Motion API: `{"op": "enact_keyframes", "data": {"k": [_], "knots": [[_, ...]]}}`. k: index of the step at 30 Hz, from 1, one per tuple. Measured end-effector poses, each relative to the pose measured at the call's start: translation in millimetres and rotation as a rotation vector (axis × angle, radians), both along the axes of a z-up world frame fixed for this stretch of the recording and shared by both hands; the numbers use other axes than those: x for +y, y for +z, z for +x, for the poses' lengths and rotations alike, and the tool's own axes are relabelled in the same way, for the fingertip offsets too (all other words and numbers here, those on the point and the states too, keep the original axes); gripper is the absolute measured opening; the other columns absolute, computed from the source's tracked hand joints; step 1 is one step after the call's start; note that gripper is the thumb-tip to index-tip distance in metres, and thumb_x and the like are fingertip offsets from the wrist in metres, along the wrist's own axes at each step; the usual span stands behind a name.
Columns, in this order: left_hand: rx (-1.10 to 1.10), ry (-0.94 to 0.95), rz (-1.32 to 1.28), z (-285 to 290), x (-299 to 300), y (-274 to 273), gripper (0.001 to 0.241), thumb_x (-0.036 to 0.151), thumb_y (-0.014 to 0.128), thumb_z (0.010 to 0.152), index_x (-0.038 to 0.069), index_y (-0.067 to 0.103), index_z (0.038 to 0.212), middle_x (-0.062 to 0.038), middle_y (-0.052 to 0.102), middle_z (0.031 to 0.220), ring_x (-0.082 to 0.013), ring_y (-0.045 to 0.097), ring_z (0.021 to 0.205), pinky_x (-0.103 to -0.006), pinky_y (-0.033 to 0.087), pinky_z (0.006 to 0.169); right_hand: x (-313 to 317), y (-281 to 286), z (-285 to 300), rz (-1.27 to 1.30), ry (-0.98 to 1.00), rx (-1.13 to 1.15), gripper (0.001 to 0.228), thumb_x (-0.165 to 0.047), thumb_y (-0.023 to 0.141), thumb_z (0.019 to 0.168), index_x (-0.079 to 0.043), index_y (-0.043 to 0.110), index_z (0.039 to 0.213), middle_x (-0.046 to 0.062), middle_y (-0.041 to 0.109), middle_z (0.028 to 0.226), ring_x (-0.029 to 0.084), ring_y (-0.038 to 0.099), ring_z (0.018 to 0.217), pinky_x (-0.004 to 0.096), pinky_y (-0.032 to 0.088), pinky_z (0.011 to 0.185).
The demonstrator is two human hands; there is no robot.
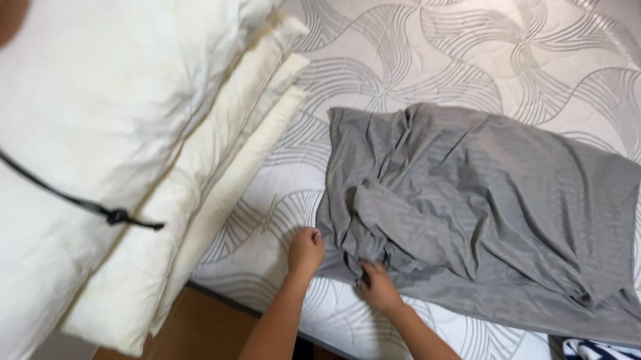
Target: The person folds a grey piece of clothing on a bed. They smooth the fabric, fold it in half, and then fold it again into a compact rectangle. The folded item is placed on the bed next to a stack of other folded clothes.
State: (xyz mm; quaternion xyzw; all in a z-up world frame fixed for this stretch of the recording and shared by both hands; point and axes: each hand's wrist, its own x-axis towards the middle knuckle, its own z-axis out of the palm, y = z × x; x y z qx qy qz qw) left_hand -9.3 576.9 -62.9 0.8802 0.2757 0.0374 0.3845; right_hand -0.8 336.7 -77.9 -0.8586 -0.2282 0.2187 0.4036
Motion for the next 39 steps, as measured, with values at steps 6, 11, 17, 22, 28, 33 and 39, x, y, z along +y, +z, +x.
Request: {"op": "enact_keyframes", "data": {"k": [6, 11, 17, 22, 28, 33, 39], "knots": [[-0.026, -0.022, -0.035, 97.6, 14.8, -51.7, 0.027, 0.031, 0.065, 0.092, 0.008, 0.078, 0.099, -0.017, 0.075, 0.091, -0.0384, 0.072, 0.088, -0.0463, 0.057, 0.079, 18.6, 78.2, 19.6, -0.156, -0.231, -0.041, 0.026, -0.016, 0.069, 0.086, -0.010, 0.074, 0.111, 0.018, 0.063, 0.107, 0.039, 0.062, 0.101, 0.045, 0.051, 0.088], [-0.032, -0.059, -0.135, 182.7, 23.7, -30.5, 0.027, 0.030, 0.064, 0.091, 0.009, 0.079, 0.101, -0.017, 0.076, 0.096, -0.0371, 0.072, 0.093, -0.0438, 0.057, 0.082, 40.8, 101.6, 100.1, -0.089, -0.474, -0.172, 0.017, -0.019, 0.070, 0.089, -0.007, 0.074, 0.099, 0.016, 0.066, 0.099, 0.035, 0.065, 0.091, 0.043, 0.053, 0.080], [-0.010, -0.086, -0.143, 287.5, 42.7, -38.0, 0.027, 0.030, 0.064, 0.093, 0.009, 0.078, 0.103, -0.017, 0.076, 0.097, -0.0366, 0.072, 0.093, -0.0439, 0.057, 0.082, 41.7, 58.9, 210.1, 0.058, -0.771, -0.100, 0.023, -0.027, 0.069, 0.094, -0.005, 0.075, 0.098, 0.011, 0.072, 0.084, 0.022, 0.067, 0.071, 0.035, 0.054, 0.069], [-0.111, -0.173, -0.061, 343.3, 41.5, -28.5, 0.027, 0.029, 0.061, 0.096, 0.012, 0.078, 0.108, -0.016, 0.076, 0.100, -0.0379, 0.071, 0.094, -0.0465, 0.055, 0.080, 20.4, 47.1, 273.6, 0.092, -0.936, -0.046, 0.027, -0.029, 0.068, 0.097, -0.003, 0.073, 0.097, 0.008, 0.073, 0.076, 0.013, 0.066, 0.067, 0.031, 0.052, 0.066], [0.111, -0.276, -0.083, 384.8, 6.8, 25.0, 0.031, 0.038, 0.057, 0.102, 0.025, 0.075, 0.124, -0.019, 0.074, 0.104, -0.0399, 0.070, 0.099, -0.0490, 0.055, 0.084, -16.7, 34.8, 350.9, -0.005, -0.990, -0.223, 0.027, -0.029, 0.073, 0.095, -0.002, 0.070, 0.094, 0.009, 0.072, 0.081, 0.020, 0.069, 0.073, 0.035, 0.053, 0.070], [0.314, -0.376, 0.061, 406.0, -10.4, -3.5, 0.030, 0.041, 0.063, 0.093, 0.025, 0.074, 0.116, -0.017, 0.073, 0.103, -0.0416, 0.069, 0.097, -0.0551, 0.055, 0.080, -9.6, 71.0, 413.0, -0.177, -1.017, 0.013, 0.059, -0.039, 0.065, 0.095, -0.016, 0.046, 0.146, 0.017, 0.075, 0.084, 0.035, 0.072, 0.083, 0.045, 0.053, 0.078], [0.237, -0.060, -0.496, 431.3, 12.9, -22.7, 0.017, 0.023, 0.055, 0.101, 0.011, 0.067, 0.100, -0.018, 0.076, 0.083, -0.0328, 0.072, 0.070, -0.0465, 0.056, 0.066, -37.2, -18.9, 448.4, -0.486, -0.777, 0.038, 0.068, -0.050, 0.063, 0.094, -0.021, 0.037, 0.150, 0.028, 0.067, 0.105, 0.049, 0.063, 0.098, 0.056, 0.049, 0.081]]}}
